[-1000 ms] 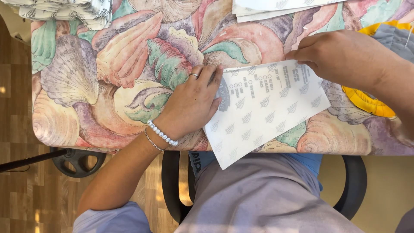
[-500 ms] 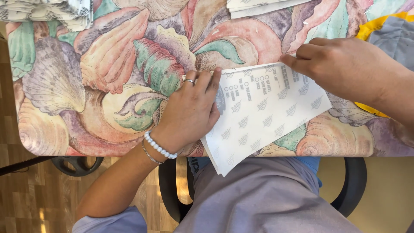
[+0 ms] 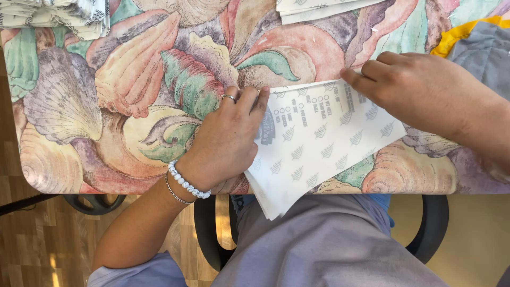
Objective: Folding printed paper sheets into triangular packaging shapes
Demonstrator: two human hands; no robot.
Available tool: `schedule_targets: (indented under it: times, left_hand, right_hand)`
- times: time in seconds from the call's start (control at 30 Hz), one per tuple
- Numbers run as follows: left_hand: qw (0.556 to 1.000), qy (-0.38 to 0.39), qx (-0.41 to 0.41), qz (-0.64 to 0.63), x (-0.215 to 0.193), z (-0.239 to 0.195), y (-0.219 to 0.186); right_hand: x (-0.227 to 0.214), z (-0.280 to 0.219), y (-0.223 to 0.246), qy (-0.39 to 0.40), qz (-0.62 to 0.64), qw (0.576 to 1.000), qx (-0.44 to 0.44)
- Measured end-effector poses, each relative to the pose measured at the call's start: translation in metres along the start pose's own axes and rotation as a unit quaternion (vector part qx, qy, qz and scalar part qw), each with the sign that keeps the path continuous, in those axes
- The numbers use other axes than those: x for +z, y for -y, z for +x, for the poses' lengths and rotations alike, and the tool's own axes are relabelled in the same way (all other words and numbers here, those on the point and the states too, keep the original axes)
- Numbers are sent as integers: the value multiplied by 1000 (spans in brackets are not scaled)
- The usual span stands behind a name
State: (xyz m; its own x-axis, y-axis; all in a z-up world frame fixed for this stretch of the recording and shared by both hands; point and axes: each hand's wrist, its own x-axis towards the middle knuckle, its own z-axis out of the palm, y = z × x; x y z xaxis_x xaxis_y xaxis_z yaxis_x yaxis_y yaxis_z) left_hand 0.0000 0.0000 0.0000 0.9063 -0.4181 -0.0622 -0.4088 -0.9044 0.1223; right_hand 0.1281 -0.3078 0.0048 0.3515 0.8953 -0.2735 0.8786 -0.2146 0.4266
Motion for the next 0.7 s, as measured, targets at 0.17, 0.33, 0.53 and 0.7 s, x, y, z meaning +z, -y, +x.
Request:
schedule_targets:
  times: [0.17, 0.33, 0.53, 0.7]
  left_hand:
    - [987, -90, -1, 132, 14, -5, 1]
    - [992, -61, -28, 104, 16, -7, -8]
    - [986, -88, -33, 136, 27, -9, -11]
    - [986, -91, -34, 135, 34, -12, -12]
  right_hand:
    - [-6, -1, 5, -35, -41, 999, 2]
    - [-6, 1, 9, -38, -56, 998, -16]
    - [-1, 3, 11, -53, -81, 995, -22]
    - [-8, 6, 13, -44, -86, 995, -19]
